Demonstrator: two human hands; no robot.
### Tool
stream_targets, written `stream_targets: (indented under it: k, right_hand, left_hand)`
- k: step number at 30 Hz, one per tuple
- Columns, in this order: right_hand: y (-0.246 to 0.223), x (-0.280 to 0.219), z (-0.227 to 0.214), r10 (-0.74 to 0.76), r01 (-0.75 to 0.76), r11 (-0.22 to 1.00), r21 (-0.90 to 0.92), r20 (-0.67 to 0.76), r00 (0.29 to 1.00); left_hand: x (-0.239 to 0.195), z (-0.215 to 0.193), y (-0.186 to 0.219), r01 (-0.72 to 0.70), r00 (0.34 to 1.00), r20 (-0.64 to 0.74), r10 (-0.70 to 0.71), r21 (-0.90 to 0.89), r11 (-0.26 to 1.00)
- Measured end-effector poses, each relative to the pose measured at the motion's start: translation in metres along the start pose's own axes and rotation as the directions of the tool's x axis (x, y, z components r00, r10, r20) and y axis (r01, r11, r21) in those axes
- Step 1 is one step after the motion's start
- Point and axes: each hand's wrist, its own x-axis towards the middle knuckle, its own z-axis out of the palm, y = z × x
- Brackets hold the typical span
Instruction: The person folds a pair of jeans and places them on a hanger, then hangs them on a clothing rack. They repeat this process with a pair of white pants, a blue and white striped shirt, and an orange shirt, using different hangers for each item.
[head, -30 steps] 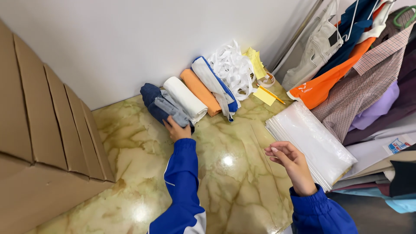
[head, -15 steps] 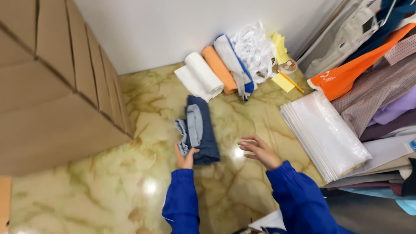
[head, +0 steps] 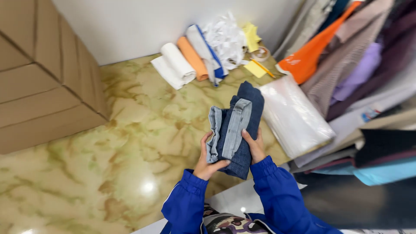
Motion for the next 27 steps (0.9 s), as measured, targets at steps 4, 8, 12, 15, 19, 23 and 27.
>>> stream_targets:
  k: [4,8,12,15,19,23,27]
  right_hand:
    - [-0.024,-0.015,-0.060,-0.122,0.120,0.992,-0.025,-0.114,0.986]
    - [-0.019,-0.028,-0.122,-0.230,0.242,0.967,0.077,-0.142,0.963]
    - [-0.004,-0.043,-0.175,-0.219,0.238,0.964,0.119,-0.152,0.964]
    - [0.000,-0.056,-0.197,-0.238,0.263,0.953,0.149,-0.165,0.957]
    - [0.021,-0.072,-0.228,-0.237,0.253,0.944,0.211,-0.099,0.966]
    - [0.076,-0.143,-0.310,-0.254,0.275,0.930,0.242,-0.117,0.960]
    - [0.127,-0.218,-0.371,-0.255,0.283,0.918,0.278,-0.134,0.958]
  left_hand:
    - [-0.009,0.067,-0.004,-0.124,0.989,0.087,0.120,0.049,0.991]
    - [-0.029,0.123,0.008,-0.136,0.967,0.221,0.125,0.034,0.990]
    - [-0.047,0.155,0.006,-0.164,0.961,0.249,0.122,0.153,0.975]
    - [-0.054,0.165,-0.042,-0.163,0.981,0.146,0.130,0.241,0.957]
    - [-0.066,0.204,-0.038,0.037,0.977,-0.214,0.012,0.225,0.974]
    - [-0.076,0.207,-0.029,0.204,0.911,-0.101,-0.400,-0.733,0.648]
    - [-0.069,0.171,-0.018,0.217,0.926,-0.026,-0.378,-0.780,0.587]
